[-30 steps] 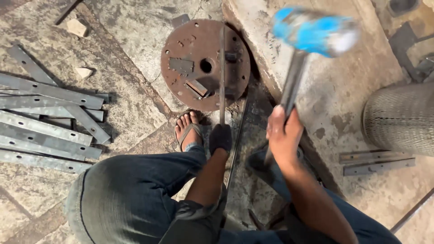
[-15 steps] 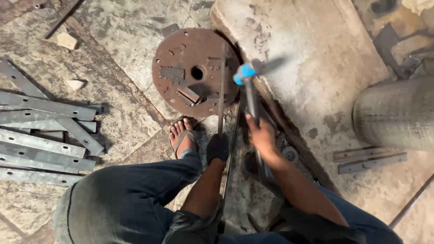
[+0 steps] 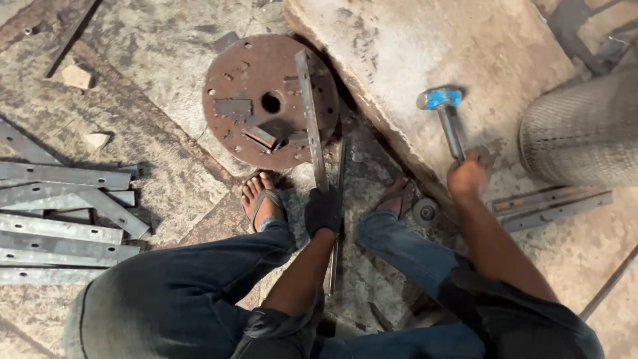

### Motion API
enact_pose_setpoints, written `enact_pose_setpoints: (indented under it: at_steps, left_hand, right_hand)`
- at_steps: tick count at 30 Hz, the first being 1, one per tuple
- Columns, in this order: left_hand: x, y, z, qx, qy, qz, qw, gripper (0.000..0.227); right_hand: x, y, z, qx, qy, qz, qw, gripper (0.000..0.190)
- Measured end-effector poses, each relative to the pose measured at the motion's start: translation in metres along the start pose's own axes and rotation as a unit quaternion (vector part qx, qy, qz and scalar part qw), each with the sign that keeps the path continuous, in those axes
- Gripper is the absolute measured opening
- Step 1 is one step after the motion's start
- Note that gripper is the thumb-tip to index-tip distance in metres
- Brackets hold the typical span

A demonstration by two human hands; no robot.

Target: Using a hammer and metal rods to shape and test metal brackets or furniture components on a jig.

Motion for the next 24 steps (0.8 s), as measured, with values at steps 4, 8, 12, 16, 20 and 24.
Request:
enact_pose_setpoints:
  at_steps: [4,8,12,16,20,24]
  left_hand:
    - [-0.016,0.021,0.014,-0.028,0.007,0.057,0.998,0.058]
    - [-0.022,0.067,0.05,-0.095,0.061,0.062,0.992,0.054]
    - [-0.022,0.138,0.093,-0.209,0.116,0.0,0.971,0.046]
    - [-0.024,0.198,0.108,-0.181,0.129,-0.152,0.963,0.051]
    - [-0.044,0.211,0.109,-0.307,-0.034,-0.114,0.944,0.059]
    - [-0.088,0.154,0.105,-0.68,0.062,-0.261,0.683,0.04]
  right_hand:
    - [0.085,0.021,-0.044,0.14,-0.045,0.029,0.989,0.045]
    - [0.197,0.072,-0.114,0.228,-0.178,0.034,0.957,0.04]
    - [0.147,0.082,-0.085,0.111,-0.265,-0.007,0.958,0.044]
    - [0.114,0.076,-0.067,-0.063,-0.538,-0.097,0.835,0.045]
    - [0.16,0.07,-0.048,-0.183,-0.615,-0.066,0.764,0.036]
    - [0.215,0.082,-0.034,-0.145,-0.643,-0.018,0.752,0.032]
Point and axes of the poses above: each hand's wrist, its own y-axis away from the middle knuckle, its own x-axis out of the back of the hand, z = x × y, the point moved 5 cm from there along -y, towards the middle knuckle, and after that the axes turned 6 degrees about z, right-handed, at the moved point
